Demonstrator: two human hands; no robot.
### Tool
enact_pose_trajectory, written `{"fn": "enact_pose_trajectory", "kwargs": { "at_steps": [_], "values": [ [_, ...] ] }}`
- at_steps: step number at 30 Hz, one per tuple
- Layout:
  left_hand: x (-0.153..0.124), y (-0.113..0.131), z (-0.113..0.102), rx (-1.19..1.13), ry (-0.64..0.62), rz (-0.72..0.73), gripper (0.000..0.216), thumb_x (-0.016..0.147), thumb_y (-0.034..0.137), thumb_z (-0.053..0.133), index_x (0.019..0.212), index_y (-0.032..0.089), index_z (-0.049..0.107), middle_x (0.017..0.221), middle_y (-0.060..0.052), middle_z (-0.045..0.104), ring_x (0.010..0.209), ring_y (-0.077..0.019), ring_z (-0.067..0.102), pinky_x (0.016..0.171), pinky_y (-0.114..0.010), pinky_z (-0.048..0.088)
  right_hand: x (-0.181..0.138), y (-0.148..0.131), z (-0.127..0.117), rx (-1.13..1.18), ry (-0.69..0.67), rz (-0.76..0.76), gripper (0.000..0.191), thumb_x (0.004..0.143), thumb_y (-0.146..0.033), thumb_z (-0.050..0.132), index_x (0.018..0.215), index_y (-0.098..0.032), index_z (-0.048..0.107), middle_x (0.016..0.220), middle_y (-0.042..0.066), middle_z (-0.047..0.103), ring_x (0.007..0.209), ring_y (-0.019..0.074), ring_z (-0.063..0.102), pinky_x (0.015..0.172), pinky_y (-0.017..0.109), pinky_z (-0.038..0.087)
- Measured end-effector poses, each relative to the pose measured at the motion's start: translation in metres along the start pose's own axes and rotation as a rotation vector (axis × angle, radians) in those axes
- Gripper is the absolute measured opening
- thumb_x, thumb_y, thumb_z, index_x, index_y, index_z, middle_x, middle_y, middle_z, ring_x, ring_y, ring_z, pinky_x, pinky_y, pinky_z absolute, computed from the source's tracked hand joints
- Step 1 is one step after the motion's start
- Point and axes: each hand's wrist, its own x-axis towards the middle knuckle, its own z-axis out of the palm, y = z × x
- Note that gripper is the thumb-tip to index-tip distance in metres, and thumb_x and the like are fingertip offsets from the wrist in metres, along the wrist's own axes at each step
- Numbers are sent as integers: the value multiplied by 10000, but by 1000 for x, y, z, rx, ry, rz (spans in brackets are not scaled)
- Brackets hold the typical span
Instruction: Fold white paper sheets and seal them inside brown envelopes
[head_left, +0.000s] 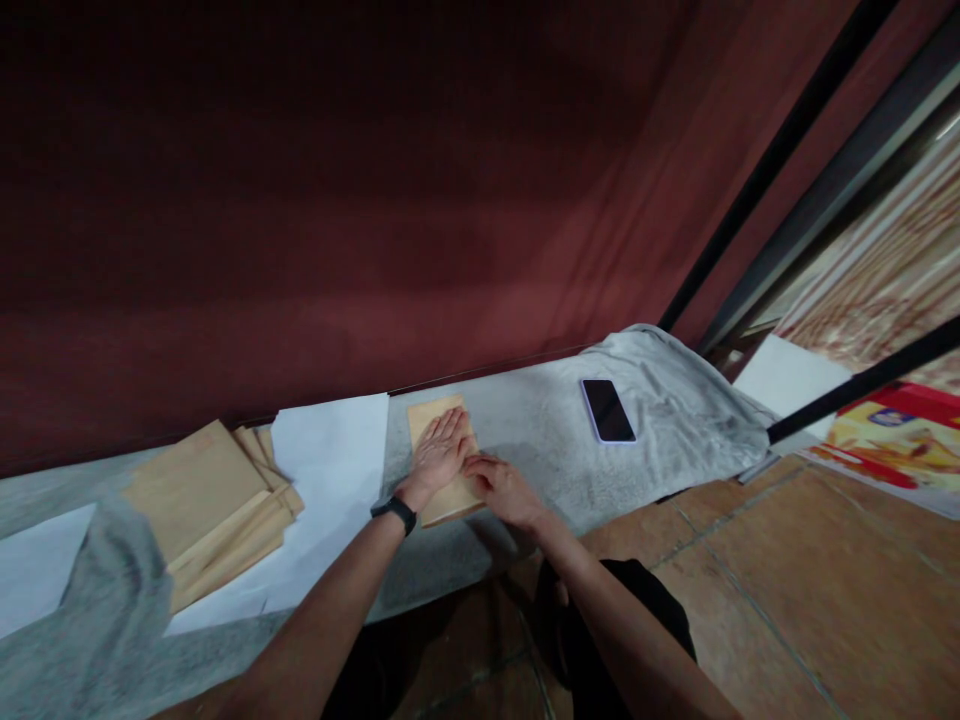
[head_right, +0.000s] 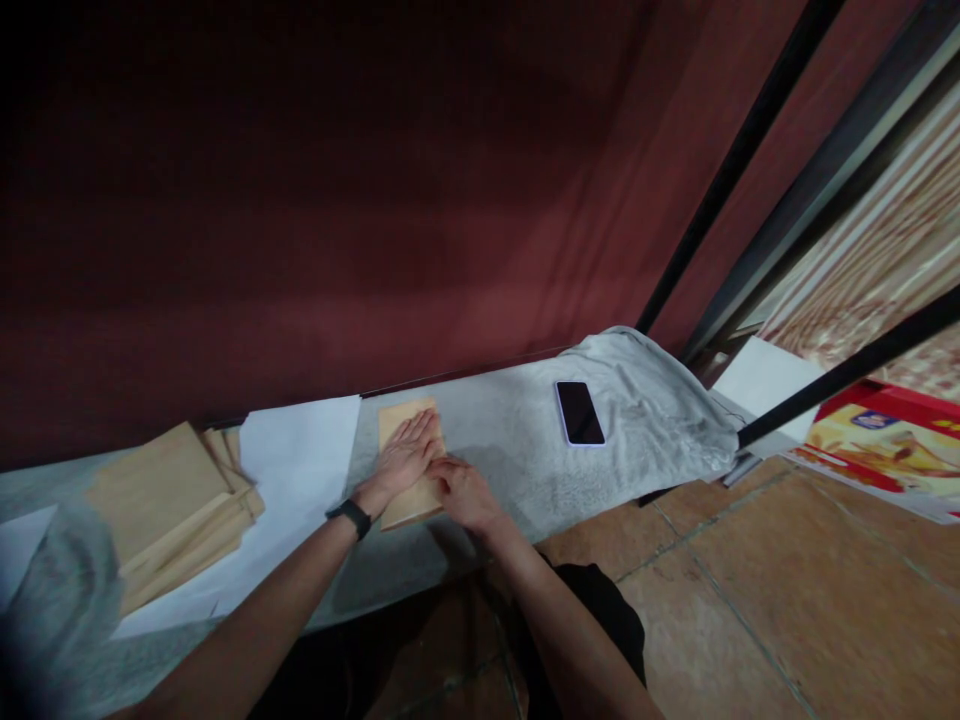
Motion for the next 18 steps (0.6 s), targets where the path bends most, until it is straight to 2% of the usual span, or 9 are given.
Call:
{"fn": "enact_pose_trajectory", "kwargs": {
  "at_steps": [5,9,11,14,18],
  "values": [
    [-20,7,-1,3,-59,33,561,951,303,414,1493,165,456,1594,-117,411,1511,-239,309,1260,-452,166,0,-1,-4,57,10,116,265,891,-77,542,940,-228,753,1014,20,766,931,171,703,886,266,519],
    [-38,18,-1,-2,-73,44,553,959,316,418,1493,177,461,1593,-116,413,1508,-242,315,1261,-455,165,1,1,-4,46,74,228,230,869,-99,568,876,-241,749,878,11,766,797,169,697,787,252,520],
    [-49,23,-1,8,-76,49,551,967,348,428,1492,183,463,1595,-116,409,1510,-247,311,1263,-460,153,2,2,-3,20,148,263,240,874,-96,552,897,-235,746,907,35,767,823,177,701,806,257,522],
    [-69,31,-1,18,-103,73,552,983,385,427,1495,180,456,1598,-121,402,1510,-249,311,1265,-477,138,5,5,2,32,219,226,277,933,-131,491,1036,-214,735,1068,69,757,974,179,702,918,277,517],
    [-99,43,-2,24,-139,111,529,1000,395,412,1469,163,486,1587,-144,413,1499,-263,332,1262,-502,151,8,8,13,21,177,83,340,1017,-222,406,1174,-213,707,1228,72,724,1166,160,657,1062,312,471]
  ]
}}
